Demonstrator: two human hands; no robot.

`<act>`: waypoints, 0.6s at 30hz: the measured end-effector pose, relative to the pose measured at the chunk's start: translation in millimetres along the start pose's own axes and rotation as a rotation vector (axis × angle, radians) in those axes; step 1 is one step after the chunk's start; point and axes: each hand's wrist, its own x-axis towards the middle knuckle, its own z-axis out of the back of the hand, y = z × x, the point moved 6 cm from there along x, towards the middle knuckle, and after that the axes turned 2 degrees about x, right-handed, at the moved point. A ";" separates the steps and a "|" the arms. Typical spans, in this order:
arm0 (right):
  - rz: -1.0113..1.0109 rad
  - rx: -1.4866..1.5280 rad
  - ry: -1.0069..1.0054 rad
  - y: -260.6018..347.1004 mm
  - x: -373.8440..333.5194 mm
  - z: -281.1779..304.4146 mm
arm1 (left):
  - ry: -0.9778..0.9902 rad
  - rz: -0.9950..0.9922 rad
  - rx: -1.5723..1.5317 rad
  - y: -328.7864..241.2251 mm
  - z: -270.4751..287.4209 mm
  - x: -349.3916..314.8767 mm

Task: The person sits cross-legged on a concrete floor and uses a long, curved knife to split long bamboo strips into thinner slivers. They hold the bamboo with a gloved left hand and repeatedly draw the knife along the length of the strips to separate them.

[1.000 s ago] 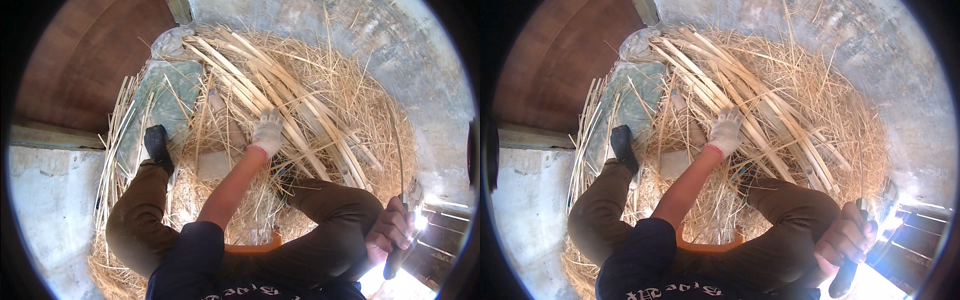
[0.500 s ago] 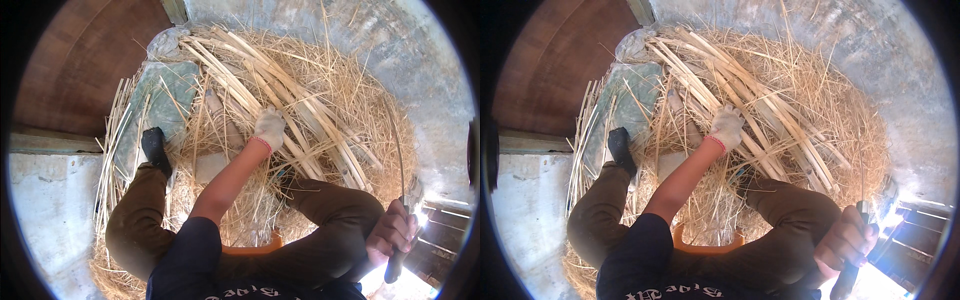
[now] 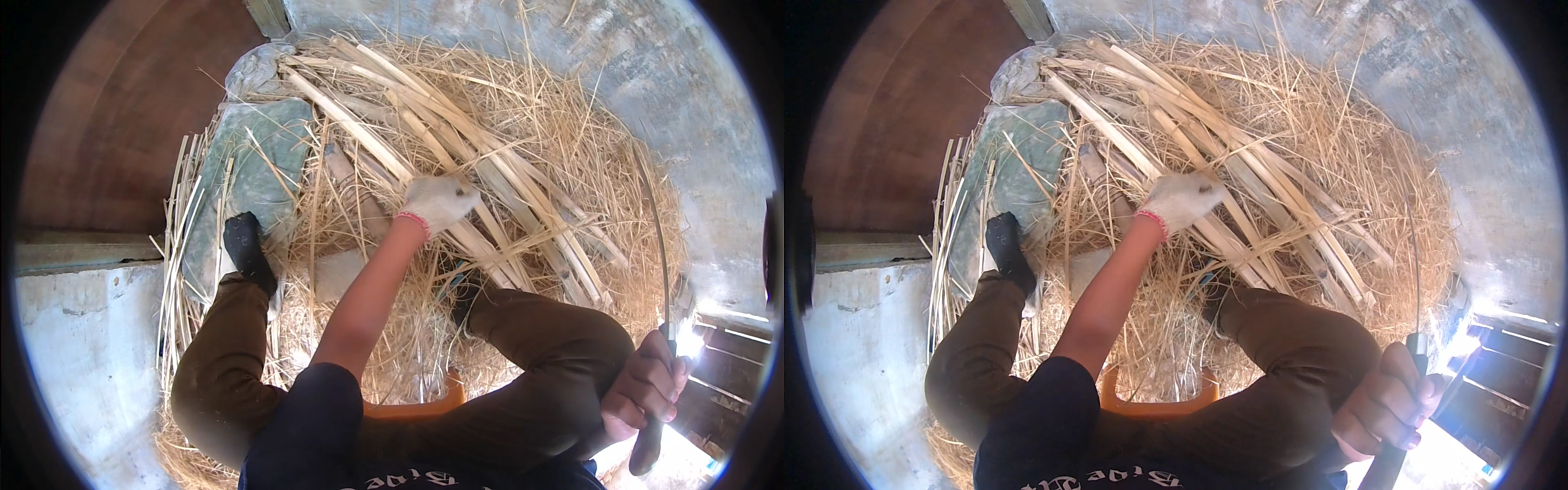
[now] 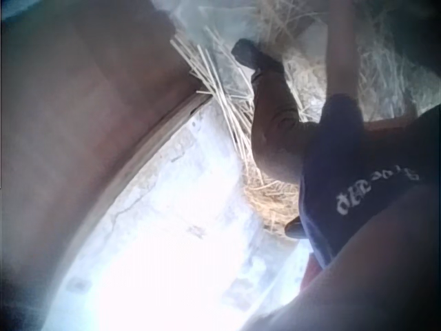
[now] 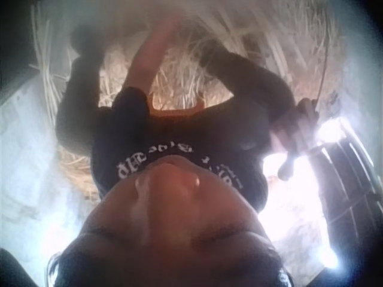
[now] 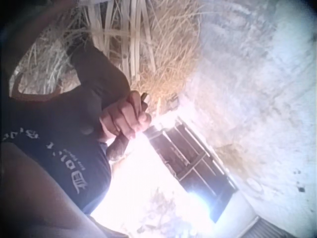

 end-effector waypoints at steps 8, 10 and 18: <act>0.034 0.038 -0.024 -1.3 0.9 0.9 | -0.337 0.424 -0.127 6.0 -11.1 10.4; 0.046 0.057 -0.029 -3.6 2.2 0.2 | -0.376 0.442 -0.143 7.8 -12.8 13.8; 0.069 0.065 -0.024 -5.4 -0.9 -1.5 | -0.359 0.552 -0.348 15.3 -21.9 31.6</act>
